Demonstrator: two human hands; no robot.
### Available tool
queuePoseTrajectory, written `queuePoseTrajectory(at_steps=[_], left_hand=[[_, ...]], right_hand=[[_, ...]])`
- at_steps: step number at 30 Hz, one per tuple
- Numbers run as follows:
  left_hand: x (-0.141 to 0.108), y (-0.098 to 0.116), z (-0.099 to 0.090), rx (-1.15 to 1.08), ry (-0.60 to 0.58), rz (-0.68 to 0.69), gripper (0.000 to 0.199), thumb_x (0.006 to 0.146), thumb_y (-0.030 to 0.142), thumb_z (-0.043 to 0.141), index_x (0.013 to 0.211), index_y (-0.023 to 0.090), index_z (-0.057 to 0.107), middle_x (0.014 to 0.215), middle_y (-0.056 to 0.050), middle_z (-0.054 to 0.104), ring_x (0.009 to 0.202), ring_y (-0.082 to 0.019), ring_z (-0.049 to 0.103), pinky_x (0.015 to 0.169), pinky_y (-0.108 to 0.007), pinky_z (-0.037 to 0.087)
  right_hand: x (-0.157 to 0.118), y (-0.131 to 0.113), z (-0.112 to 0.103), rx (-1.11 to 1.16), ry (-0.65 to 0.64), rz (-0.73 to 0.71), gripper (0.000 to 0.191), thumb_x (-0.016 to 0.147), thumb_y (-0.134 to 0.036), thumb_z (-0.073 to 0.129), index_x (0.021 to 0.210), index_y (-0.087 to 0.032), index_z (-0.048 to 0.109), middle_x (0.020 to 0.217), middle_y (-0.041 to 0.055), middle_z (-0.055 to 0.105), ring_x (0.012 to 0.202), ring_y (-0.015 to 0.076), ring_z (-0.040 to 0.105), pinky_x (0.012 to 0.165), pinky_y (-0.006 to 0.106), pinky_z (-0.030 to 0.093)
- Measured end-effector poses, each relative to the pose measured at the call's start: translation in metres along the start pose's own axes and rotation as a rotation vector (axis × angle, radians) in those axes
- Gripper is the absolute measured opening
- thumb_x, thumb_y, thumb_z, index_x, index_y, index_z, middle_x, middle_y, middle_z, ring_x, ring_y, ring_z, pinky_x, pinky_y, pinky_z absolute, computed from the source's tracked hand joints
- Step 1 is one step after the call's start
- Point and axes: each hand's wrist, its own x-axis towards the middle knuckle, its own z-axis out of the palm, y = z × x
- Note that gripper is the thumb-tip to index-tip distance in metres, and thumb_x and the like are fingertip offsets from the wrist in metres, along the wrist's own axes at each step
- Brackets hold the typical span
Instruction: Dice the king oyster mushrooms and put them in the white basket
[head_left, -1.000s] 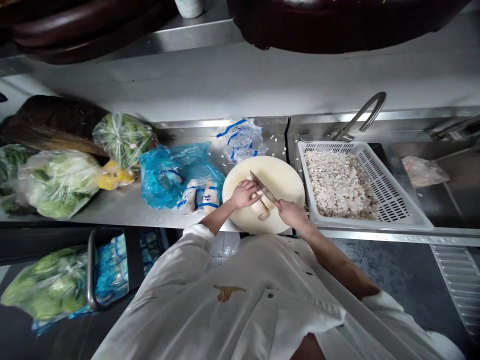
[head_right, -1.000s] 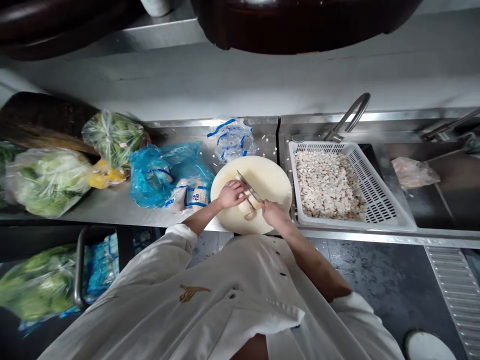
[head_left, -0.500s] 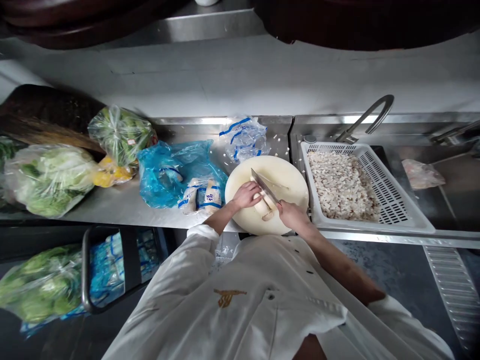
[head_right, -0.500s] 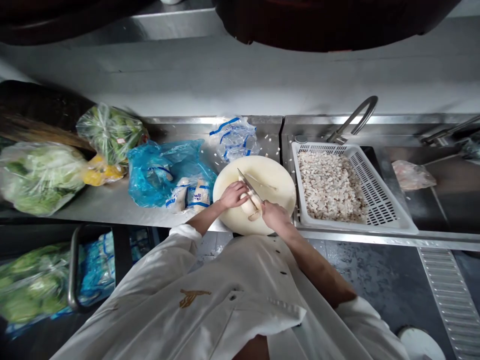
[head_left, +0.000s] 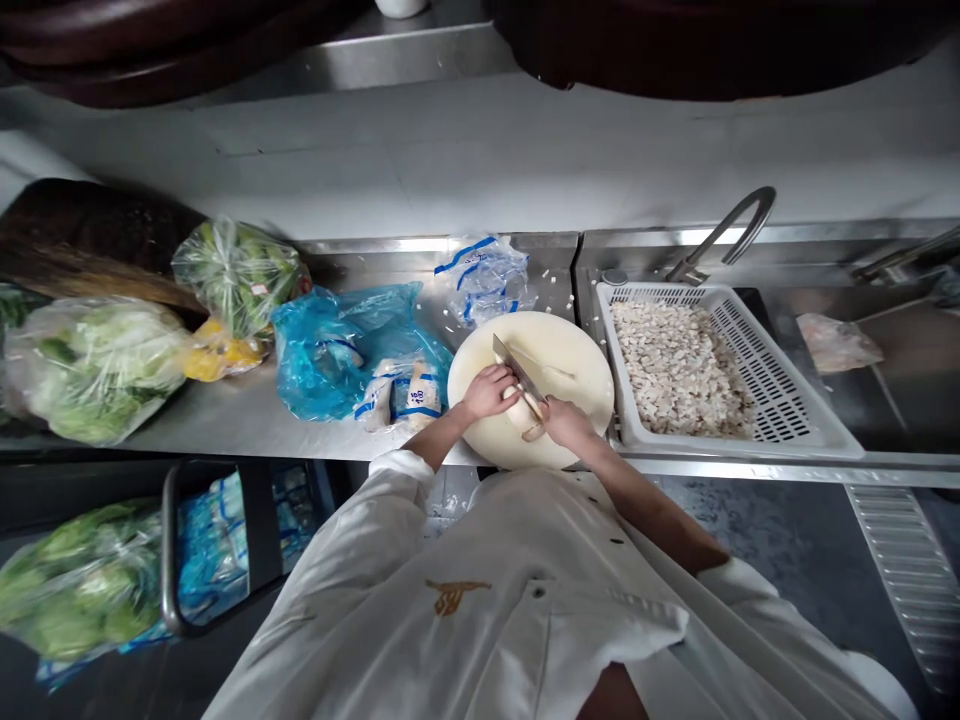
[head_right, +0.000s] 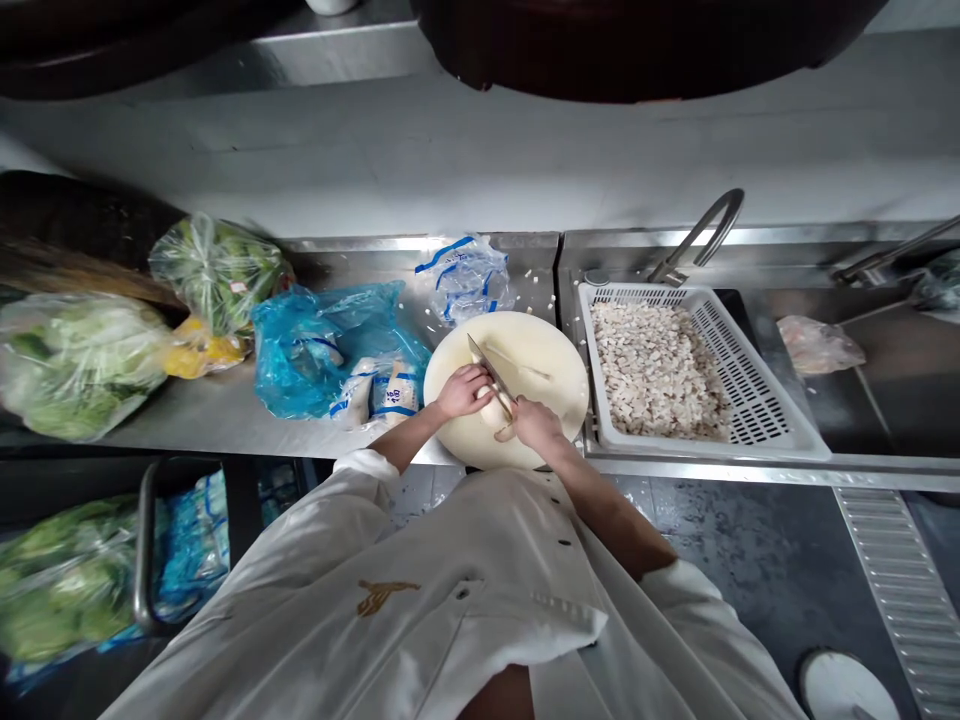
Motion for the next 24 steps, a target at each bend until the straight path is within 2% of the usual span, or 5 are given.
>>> queuePoseTrajectory(at_steps=[8, 12, 15, 19, 24], left_hand=[[-0.005, 0.003, -0.001, 0.009, -0.002, -0.033, 0.036, 0.105, 0.048, 0.052, 0.12, 0.023, 0.072, 0.122, -0.012, 0.069, 0.125, -0.028, 0.062, 0.111, -0.051, 0.051], [0.0, 0.004, -0.003, 0.006, -0.023, -0.04, 0.038, 0.105, 0.049, 0.052, 0.122, 0.023, 0.072, 0.125, -0.012, 0.07, 0.127, -0.028, 0.062, 0.113, -0.052, 0.05], [-0.003, 0.009, -0.009, 0.026, -0.026, -0.058, 0.039, 0.105, 0.049, 0.053, 0.127, 0.022, 0.07, 0.131, -0.012, 0.069, 0.132, -0.029, 0.059, 0.116, -0.053, 0.047], [-0.026, 0.023, -0.015, 0.046, -0.037, -0.041, 0.047, 0.102, 0.054, 0.06, 0.137, 0.024, 0.067, 0.141, -0.012, 0.065, 0.139, -0.032, 0.054, 0.121, -0.056, 0.04], [-0.045, 0.034, -0.008, 0.036, -0.112, -0.015, 0.045, 0.098, 0.059, 0.065, 0.129, 0.027, 0.071, 0.136, -0.01, 0.067, 0.134, -0.031, 0.055, 0.12, -0.054, 0.039]], right_hand=[[-0.011, 0.006, -0.005, 0.0, 0.038, -0.051, 0.047, 0.114, -0.043, 0.029, 0.125, -0.019, 0.068, 0.116, 0.0164, 0.078, 0.11, 0.0268, 0.074, 0.092, 0.032, 0.049], [0.0, -0.001, -0.007, 0.036, -0.024, -0.017, 0.047, 0.114, -0.042, 0.029, 0.129, -0.02, 0.068, 0.124, 0.0155, 0.077, 0.113, 0.0264, 0.073, 0.09, 0.031, 0.049], [0.002, 0.001, -0.016, 0.015, 0.039, -0.035, 0.048, 0.114, -0.043, 0.029, 0.127, -0.02, 0.069, 0.121, 0.0156, 0.077, 0.112, 0.0265, 0.073, 0.092, 0.031, 0.049], [-0.021, 0.014, -0.016, -0.02, 0.108, -0.011, 0.049, 0.114, -0.044, 0.026, 0.128, -0.019, 0.066, 0.112, 0.0161, 0.078, 0.107, 0.0272, 0.074, 0.093, 0.034, 0.048], [-0.055, 0.025, -0.006, -0.042, -0.009, -0.038, 0.046, 0.114, -0.045, 0.029, 0.123, -0.02, 0.067, 0.113, 0.0146, 0.078, 0.105, 0.0256, 0.074, 0.089, 0.031, 0.048]])
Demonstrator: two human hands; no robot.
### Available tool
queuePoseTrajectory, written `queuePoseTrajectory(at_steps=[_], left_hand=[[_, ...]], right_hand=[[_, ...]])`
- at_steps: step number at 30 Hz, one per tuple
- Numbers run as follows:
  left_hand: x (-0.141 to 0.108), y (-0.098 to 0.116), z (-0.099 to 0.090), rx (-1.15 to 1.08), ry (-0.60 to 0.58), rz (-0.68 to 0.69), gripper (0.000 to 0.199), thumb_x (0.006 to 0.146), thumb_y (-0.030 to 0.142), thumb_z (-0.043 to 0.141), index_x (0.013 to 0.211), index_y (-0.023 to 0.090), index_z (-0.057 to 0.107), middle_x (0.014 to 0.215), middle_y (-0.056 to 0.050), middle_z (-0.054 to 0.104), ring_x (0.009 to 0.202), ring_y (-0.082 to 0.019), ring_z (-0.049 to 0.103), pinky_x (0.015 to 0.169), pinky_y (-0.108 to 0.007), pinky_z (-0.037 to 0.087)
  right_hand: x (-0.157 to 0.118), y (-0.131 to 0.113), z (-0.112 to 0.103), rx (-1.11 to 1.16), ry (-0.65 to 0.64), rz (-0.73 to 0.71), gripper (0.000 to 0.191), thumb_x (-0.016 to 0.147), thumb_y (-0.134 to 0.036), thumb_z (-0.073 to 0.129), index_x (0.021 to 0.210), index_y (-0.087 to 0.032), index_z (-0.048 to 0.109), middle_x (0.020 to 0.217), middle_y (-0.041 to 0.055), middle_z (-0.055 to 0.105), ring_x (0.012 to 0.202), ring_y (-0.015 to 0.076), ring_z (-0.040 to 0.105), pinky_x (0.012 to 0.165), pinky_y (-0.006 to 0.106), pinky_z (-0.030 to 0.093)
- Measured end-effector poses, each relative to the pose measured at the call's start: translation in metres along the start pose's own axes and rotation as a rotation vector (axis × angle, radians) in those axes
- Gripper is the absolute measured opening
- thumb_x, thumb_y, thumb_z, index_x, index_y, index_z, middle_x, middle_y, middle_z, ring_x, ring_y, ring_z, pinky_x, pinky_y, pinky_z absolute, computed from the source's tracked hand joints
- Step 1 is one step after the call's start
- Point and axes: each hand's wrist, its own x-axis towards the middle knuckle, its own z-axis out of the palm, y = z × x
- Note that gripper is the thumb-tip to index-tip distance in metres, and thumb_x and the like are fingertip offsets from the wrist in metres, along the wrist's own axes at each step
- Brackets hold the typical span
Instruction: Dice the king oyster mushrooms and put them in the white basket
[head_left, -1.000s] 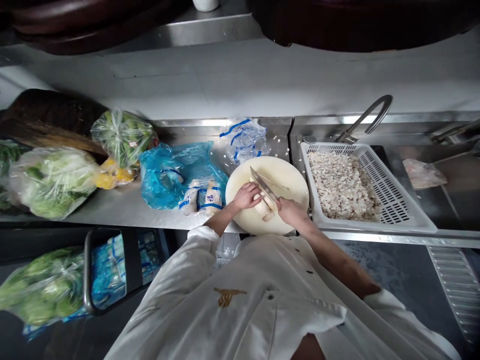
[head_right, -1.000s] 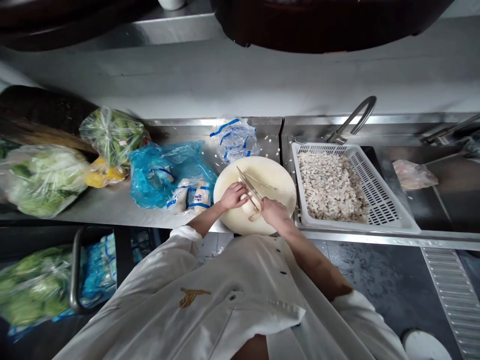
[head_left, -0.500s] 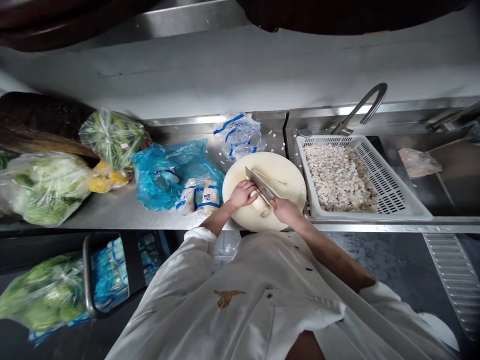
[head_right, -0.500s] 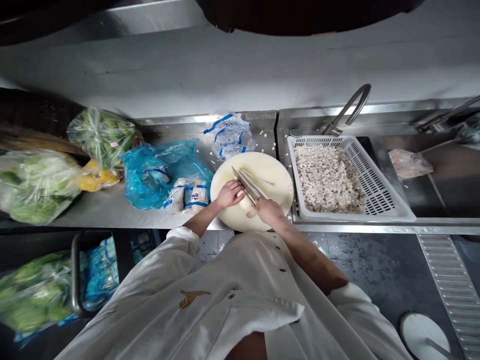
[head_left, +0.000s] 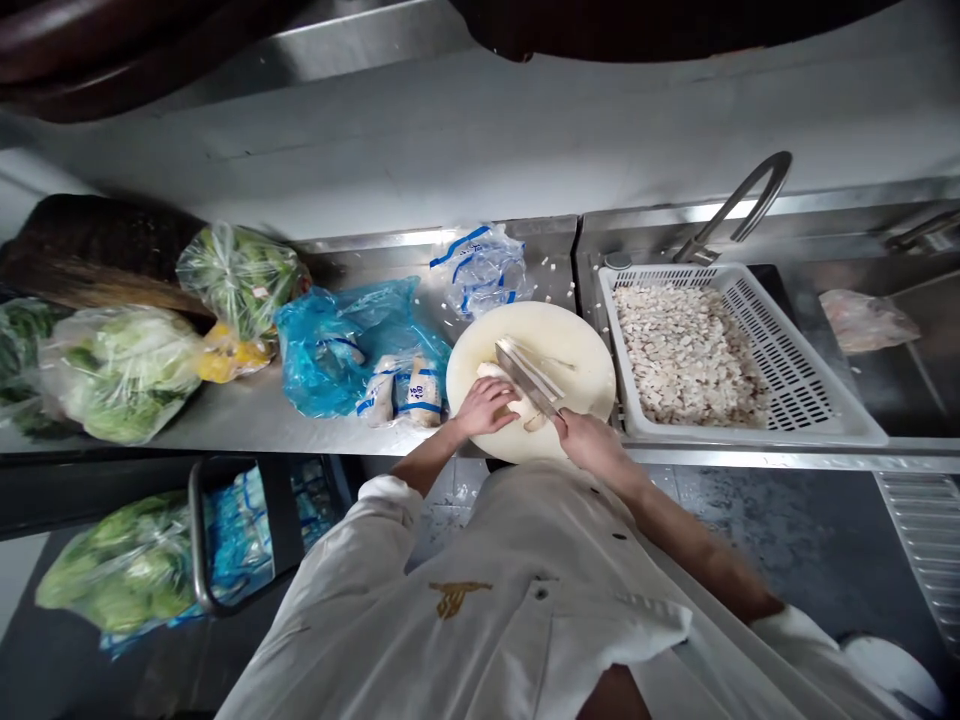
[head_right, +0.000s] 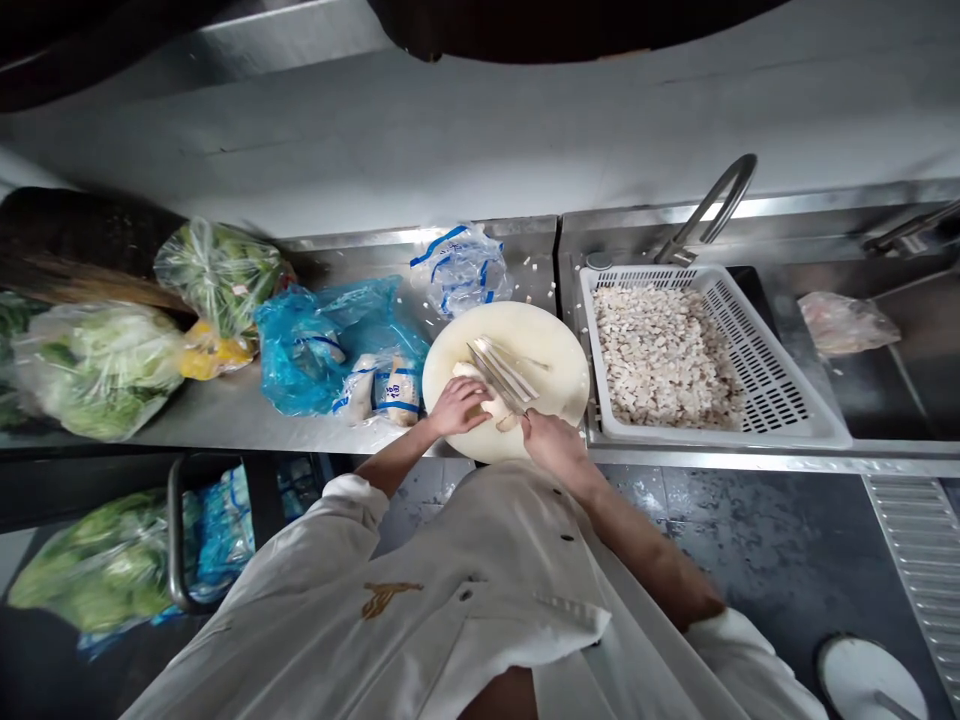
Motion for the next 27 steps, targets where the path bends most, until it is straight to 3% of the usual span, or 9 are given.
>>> queuePoseTrajectory(at_steps=[4, 12, 16, 21, 27], left_hand=[[0.005, -0.001, 0.004, -0.035, -0.008, -0.034, 0.048, 0.096, 0.062, 0.067, 0.129, 0.027, 0.071, 0.139, -0.011, 0.065, 0.134, -0.032, 0.054, 0.118, -0.054, 0.039], [0.005, -0.004, 0.002, -0.067, -0.035, -0.03, 0.047, 0.097, 0.059, 0.066, 0.131, 0.028, 0.07, 0.14, -0.012, 0.063, 0.135, -0.033, 0.053, 0.119, -0.056, 0.038], [0.003, -0.006, 0.002, -0.082, -0.019, -0.026, 0.044, 0.1, 0.057, 0.063, 0.131, 0.027, 0.069, 0.139, -0.012, 0.064, 0.135, -0.032, 0.054, 0.12, -0.056, 0.039], [0.002, -0.006, 0.005, -0.087, 0.019, -0.011, 0.044, 0.098, 0.057, 0.065, 0.131, 0.027, 0.069, 0.138, -0.012, 0.064, 0.135, -0.031, 0.055, 0.121, -0.055, 0.041], [-0.002, -0.004, 0.008, -0.115, 0.046, -0.04, 0.044, 0.101, 0.058, 0.062, 0.13, 0.026, 0.069, 0.133, -0.013, 0.065, 0.133, -0.031, 0.057, 0.118, -0.055, 0.045]], right_hand=[[-0.004, -0.001, 0.004, -0.019, -0.012, -0.012, 0.047, 0.114, -0.045, 0.028, 0.124, -0.021, 0.066, 0.111, 0.0151, 0.078, 0.103, 0.0259, 0.075, 0.089, 0.032, 0.048], [0.029, -0.03, -0.001, 0.038, -0.034, -0.029, 0.043, 0.113, -0.039, 0.031, 0.13, -0.019, 0.066, 0.118, 0.0175, 0.077, 0.109, 0.0282, 0.074, 0.088, 0.033, 0.049], [0.025, -0.029, 0.002, 0.027, 0.003, -0.061, 0.048, 0.114, -0.043, 0.028, 0.125, -0.019, 0.068, 0.113, 0.0175, 0.078, 0.107, 0.0278, 0.074, 0.091, 0.034, 0.049], [0.031, -0.037, 0.007, 0.024, -0.057, 0.001, 0.047, 0.113, -0.043, 0.03, 0.13, -0.019, 0.067, 0.117, 0.0181, 0.077, 0.108, 0.0293, 0.074, 0.088, 0.034, 0.05], [0.023, -0.032, 0.005, -0.01, 0.012, -0.047, 0.05, 0.114, -0.046, 0.028, 0.125, -0.021, 0.069, 0.113, 0.0163, 0.078, 0.106, 0.0281, 0.074, 0.09, 0.033, 0.049]])
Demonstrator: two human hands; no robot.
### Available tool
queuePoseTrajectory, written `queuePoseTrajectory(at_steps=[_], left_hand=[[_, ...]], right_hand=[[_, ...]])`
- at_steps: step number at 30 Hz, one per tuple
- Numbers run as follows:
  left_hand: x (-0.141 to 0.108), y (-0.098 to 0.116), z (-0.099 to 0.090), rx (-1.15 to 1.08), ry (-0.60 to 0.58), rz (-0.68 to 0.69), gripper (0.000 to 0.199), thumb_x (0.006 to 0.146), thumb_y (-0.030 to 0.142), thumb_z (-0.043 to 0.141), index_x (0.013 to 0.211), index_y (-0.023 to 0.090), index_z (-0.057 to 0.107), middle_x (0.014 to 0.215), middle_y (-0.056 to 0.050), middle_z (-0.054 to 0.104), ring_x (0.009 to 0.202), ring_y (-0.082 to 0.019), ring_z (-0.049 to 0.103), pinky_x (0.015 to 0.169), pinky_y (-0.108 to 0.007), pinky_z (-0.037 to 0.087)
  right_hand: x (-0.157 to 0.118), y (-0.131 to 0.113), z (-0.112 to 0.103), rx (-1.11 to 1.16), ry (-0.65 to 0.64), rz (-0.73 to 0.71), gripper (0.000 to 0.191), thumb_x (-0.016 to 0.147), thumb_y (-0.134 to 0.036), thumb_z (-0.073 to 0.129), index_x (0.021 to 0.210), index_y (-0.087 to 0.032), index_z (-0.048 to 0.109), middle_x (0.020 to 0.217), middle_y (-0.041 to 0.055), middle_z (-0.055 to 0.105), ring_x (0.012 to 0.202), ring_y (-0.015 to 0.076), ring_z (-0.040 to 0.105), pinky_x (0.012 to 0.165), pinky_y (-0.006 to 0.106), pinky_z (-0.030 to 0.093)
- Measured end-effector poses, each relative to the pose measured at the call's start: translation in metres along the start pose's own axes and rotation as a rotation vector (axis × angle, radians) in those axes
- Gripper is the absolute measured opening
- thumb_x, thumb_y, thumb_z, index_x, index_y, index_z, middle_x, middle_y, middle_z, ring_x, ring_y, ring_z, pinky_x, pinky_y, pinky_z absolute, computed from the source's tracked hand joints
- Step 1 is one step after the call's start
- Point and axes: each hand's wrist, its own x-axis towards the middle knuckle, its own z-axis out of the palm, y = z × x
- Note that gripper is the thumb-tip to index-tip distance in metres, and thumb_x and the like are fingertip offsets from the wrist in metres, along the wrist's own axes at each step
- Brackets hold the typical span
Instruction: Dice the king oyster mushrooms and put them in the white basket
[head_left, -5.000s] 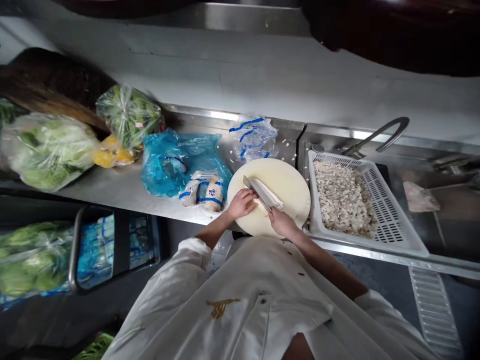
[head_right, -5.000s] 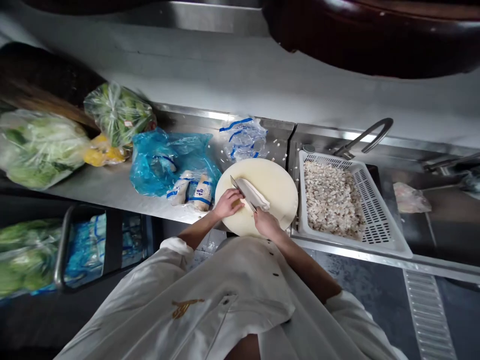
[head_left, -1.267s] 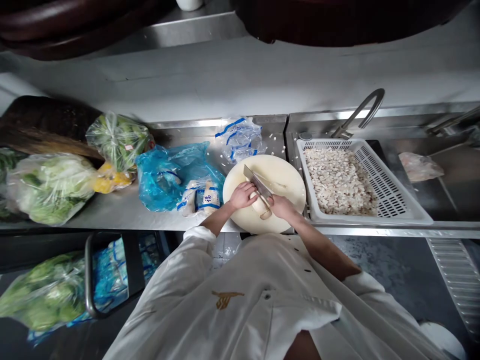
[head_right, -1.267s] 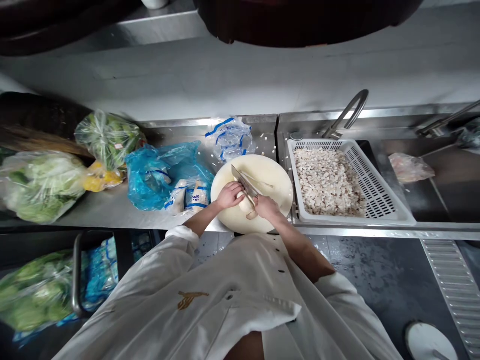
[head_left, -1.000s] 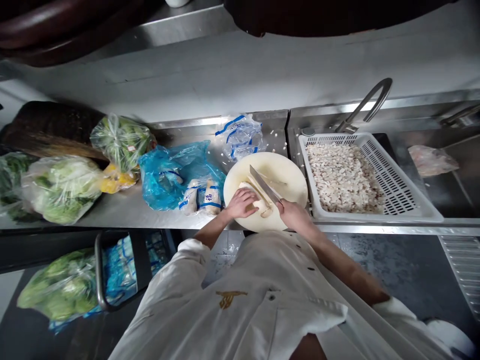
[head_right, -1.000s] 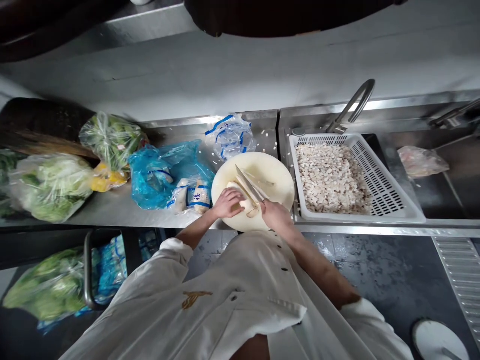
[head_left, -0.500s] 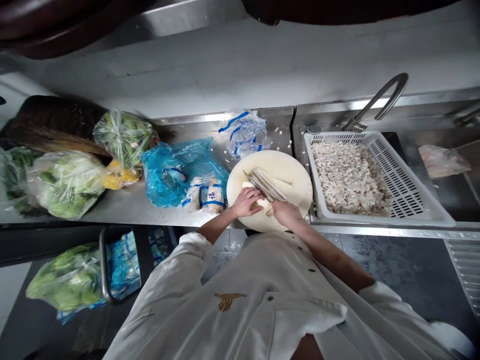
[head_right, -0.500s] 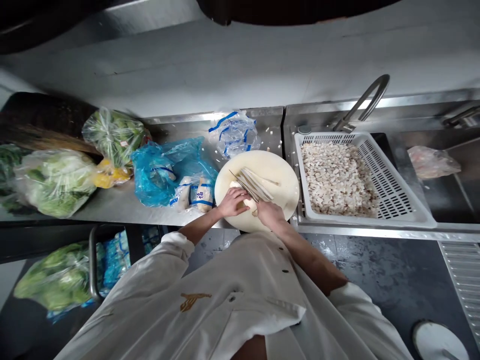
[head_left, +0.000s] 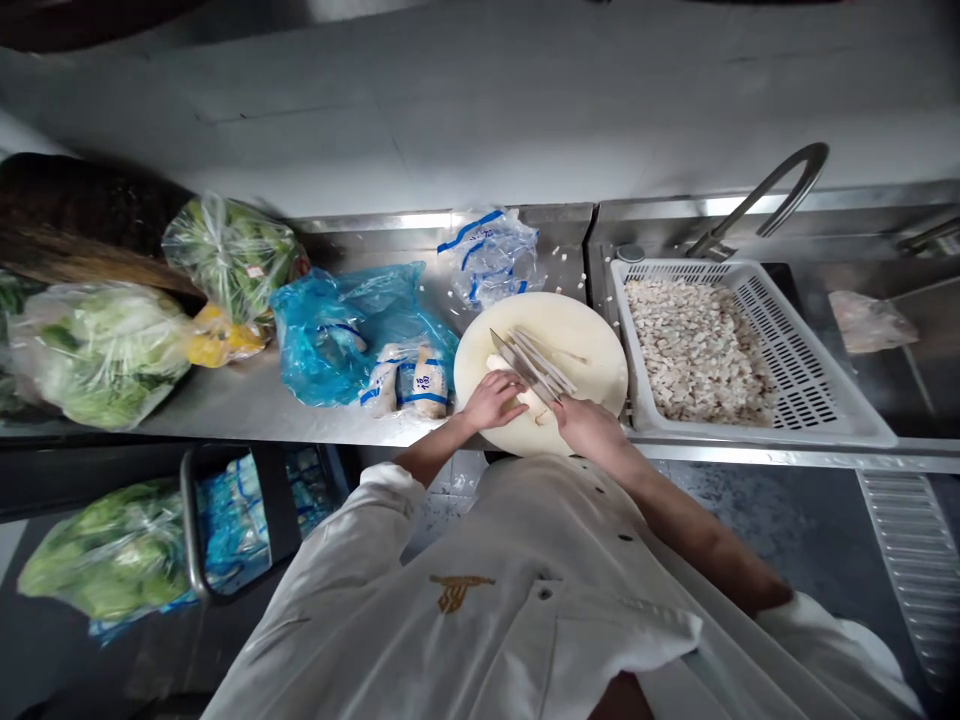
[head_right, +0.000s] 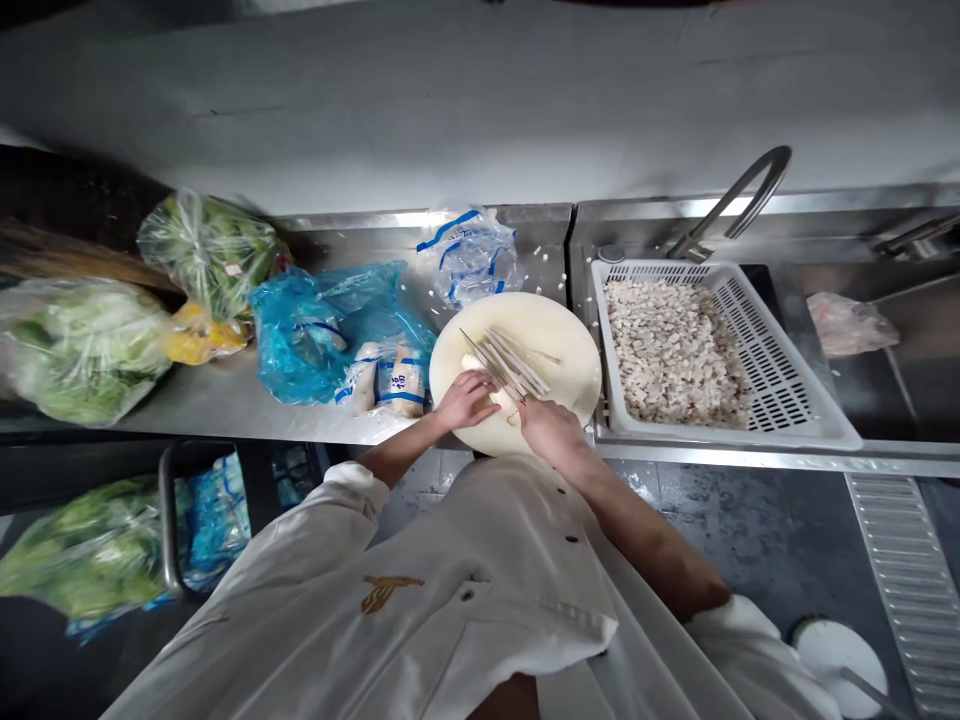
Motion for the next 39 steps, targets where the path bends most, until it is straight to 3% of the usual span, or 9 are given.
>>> queuePoseTrajectory(at_steps=[4, 7, 11, 14, 17, 21, 28, 35, 39], left_hand=[[0.0, -0.001, 0.0, -0.009, 0.012, 0.008, 0.041, 0.101, 0.056, 0.061, 0.128, 0.026, 0.07, 0.133, -0.012, 0.066, 0.134, -0.031, 0.057, 0.119, -0.055, 0.045], [-0.002, 0.001, -0.002, 0.002, 0.033, 0.023, 0.035, 0.105, 0.049, 0.057, 0.126, 0.025, 0.071, 0.133, -0.011, 0.067, 0.132, -0.029, 0.059, 0.117, -0.051, 0.047], [-0.006, 0.002, 0.0, 0.022, 0.057, -0.022, 0.033, 0.107, 0.045, 0.053, 0.126, 0.025, 0.071, 0.131, -0.011, 0.068, 0.132, -0.028, 0.059, 0.115, -0.052, 0.049], [-0.006, 0.0, 0.003, 0.015, 0.046, -0.031, 0.035, 0.108, 0.045, 0.051, 0.129, 0.025, 0.07, 0.131, -0.012, 0.068, 0.133, -0.029, 0.059, 0.115, -0.052, 0.049], [-0.005, -0.002, 0.004, 0.014, 0.041, -0.019, 0.034, 0.108, 0.045, 0.051, 0.128, 0.025, 0.071, 0.131, -0.011, 0.068, 0.132, -0.028, 0.06, 0.115, -0.052, 0.05], [-0.005, -0.001, 0.002, 0.006, 0.07, -0.001, 0.032, 0.108, 0.043, 0.053, 0.126, 0.024, 0.07, 0.132, -0.011, 0.068, 0.131, -0.027, 0.061, 0.113, -0.049, 0.052], [-0.008, 0.001, 0.004, -0.029, 0.099, -0.013, 0.031, 0.109, 0.041, 0.052, 0.122, 0.021, 0.072, 0.124, -0.013, 0.07, 0.127, -0.026, 0.063, 0.112, -0.048, 0.054], [-0.006, -0.002, 0.004, -0.044, 0.081, -0.04, 0.029, 0.108, 0.037, 0.053, 0.121, 0.021, 0.073, 0.128, -0.013, 0.07, 0.127, -0.027, 0.063, 0.115, -0.049, 0.051], [-0.001, 0.003, 0.0, -0.03, 0.029, -0.032, 0.028, 0.106, 0.032, 0.052, 0.118, 0.022, 0.075, 0.122, -0.013, 0.072, 0.123, -0.027, 0.063, 0.113, -0.05, 0.05]], right_hand=[[0.006, -0.009, 0.006, 0.011, -0.087, 0.079, 0.049, 0.113, -0.045, 0.029, 0.13, -0.02, 0.068, 0.118, 0.0166, 0.077, 0.108, 0.0272, 0.074, 0.09, 0.032, 0.05], [0.011, -0.014, 0.0, 0.009, -0.074, 0.072, 0.047, 0.113, -0.045, 0.033, 0.129, -0.02, 0.068, 0.121, 0.0163, 0.077, 0.112, 0.0275, 0.073, 0.091, 0.032, 0.05], [-0.006, -0.007, -0.01, -0.014, -0.027, 0.02, 0.049, 0.113, -0.047, 0.029, 0.123, -0.021, 0.069, 0.114, 0.0157, 0.078, 0.107, 0.0281, 0.073, 0.09, 0.033, 0.049], [-0.014, -0.004, -0.005, -0.025, -0.064, 0.032, 0.049, 0.113, -0.047, 0.028, 0.125, -0.022, 0.068, 0.113, 0.0155, 0.078, 0.106, 0.0273, 0.074, 0.089, 0.032, 0.049], [-0.004, -0.012, 0.003, -0.021, -0.109, 0.071, 0.047, 0.114, -0.044, 0.029, 0.129, -0.021, 0.068, 0.116, 0.0155, 0.078, 0.108, 0.0265, 0.074, 0.089, 0.031, 0.049], [0.006, -0.017, 0.0, -0.022, -0.063, 0.052, 0.046, 0.113, -0.044, 0.032, 0.125, -0.02, 0.069, 0.115, 0.0155, 0.078, 0.108, 0.0275, 0.074, 0.086, 0.031, 0.048], [-0.023, 0.003, -0.009, 0.031, -0.068, 0.019, 0.049, 0.113, -0.048, 0.032, 0.123, -0.019, 0.07, 0.113, 0.0157, 0.078, 0.104, 0.0264, 0.072, 0.084, 0.03, 0.044], [0.014, 0.005, 0.026, 0.106, -0.093, 0.023, 0.044, 0.113, -0.043, 0.037, 0.126, -0.018, 0.071, 0.12, 0.0164, 0.078, 0.109, 0.0254, 0.072, 0.086, 0.029, 0.043], [0.031, 0.012, 0.013, 0.187, -0.098, -0.034, 0.043, 0.112, -0.044, 0.041, 0.115, -0.018, 0.075, 0.118, 0.0151, 0.079, 0.108, 0.0244, 0.073, 0.082, 0.026, 0.043]])
